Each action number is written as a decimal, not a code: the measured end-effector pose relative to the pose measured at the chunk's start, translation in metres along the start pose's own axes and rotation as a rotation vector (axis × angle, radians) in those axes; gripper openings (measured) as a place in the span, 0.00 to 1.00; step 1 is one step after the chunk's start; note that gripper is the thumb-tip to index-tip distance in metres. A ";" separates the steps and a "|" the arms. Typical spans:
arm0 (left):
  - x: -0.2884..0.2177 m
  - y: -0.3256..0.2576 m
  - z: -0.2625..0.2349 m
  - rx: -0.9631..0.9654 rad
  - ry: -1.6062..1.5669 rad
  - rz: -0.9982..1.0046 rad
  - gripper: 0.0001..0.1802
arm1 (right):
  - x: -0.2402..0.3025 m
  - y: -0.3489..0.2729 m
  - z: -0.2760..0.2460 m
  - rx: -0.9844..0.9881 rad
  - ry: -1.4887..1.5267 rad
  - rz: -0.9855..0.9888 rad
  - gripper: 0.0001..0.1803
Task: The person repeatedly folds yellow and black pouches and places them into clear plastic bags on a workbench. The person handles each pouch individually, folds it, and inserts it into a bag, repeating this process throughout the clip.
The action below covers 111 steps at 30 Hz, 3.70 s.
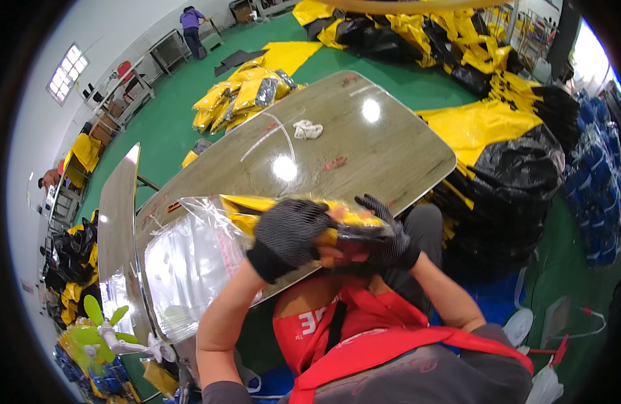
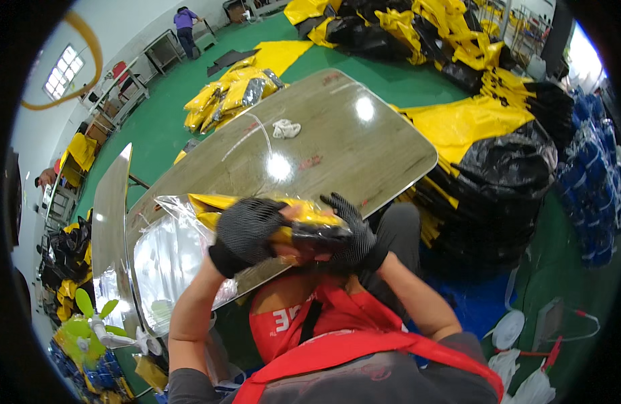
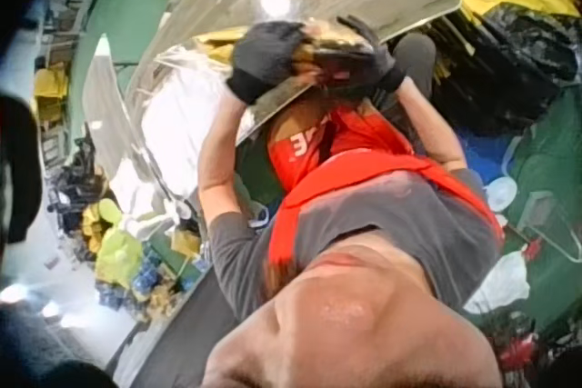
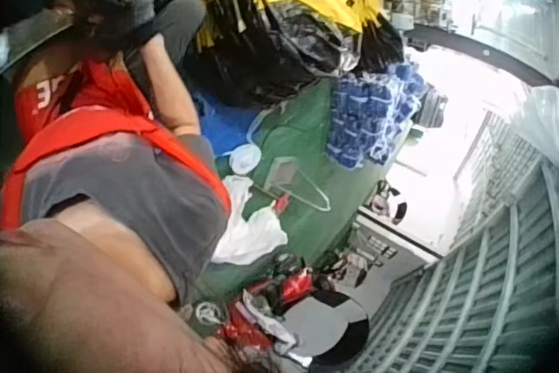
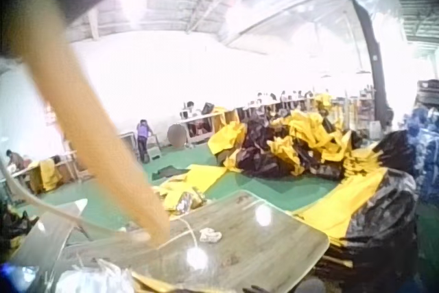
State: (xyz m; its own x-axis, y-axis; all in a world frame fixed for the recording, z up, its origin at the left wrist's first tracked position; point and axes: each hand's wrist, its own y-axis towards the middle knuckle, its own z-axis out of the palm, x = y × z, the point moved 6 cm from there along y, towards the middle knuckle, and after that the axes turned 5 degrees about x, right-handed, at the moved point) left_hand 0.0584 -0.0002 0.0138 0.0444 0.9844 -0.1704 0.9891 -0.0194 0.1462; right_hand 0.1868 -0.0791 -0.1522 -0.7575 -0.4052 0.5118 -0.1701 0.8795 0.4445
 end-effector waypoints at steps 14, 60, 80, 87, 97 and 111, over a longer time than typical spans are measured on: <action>0.016 -0.003 0.129 -1.000 -1.473 -0.512 0.42 | -0.023 0.020 -0.030 -1.123 1.560 0.395 0.28; 0.019 -0.143 -0.079 -0.851 -0.658 -0.800 0.27 | 0.101 0.115 -0.177 -0.274 0.112 0.222 0.13; 0.052 -0.165 0.000 -0.689 -1.366 -0.920 0.29 | 0.053 0.113 -0.089 -0.274 0.807 0.581 0.17; 0.166 -0.164 0.082 -0.959 -1.568 -0.765 0.24 | 0.042 0.201 -0.023 -0.272 -0.153 -0.055 0.10; 0.147 -0.160 0.043 -0.709 -1.339 -0.881 0.25 | 0.102 0.276 0.051 0.075 -0.302 -0.413 0.06; 0.151 -0.147 0.043 -0.757 -1.508 -0.795 0.26 | -0.253 0.075 -0.219 -1.308 0.539 0.359 0.07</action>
State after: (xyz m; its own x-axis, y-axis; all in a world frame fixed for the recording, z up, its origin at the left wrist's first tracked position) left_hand -0.0746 0.1437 -0.0751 0.1521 -0.2511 -0.9559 0.5916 0.7979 -0.1155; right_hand 0.5039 0.0344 -0.0875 -0.2619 -0.5183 0.8141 0.8789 0.2204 0.4230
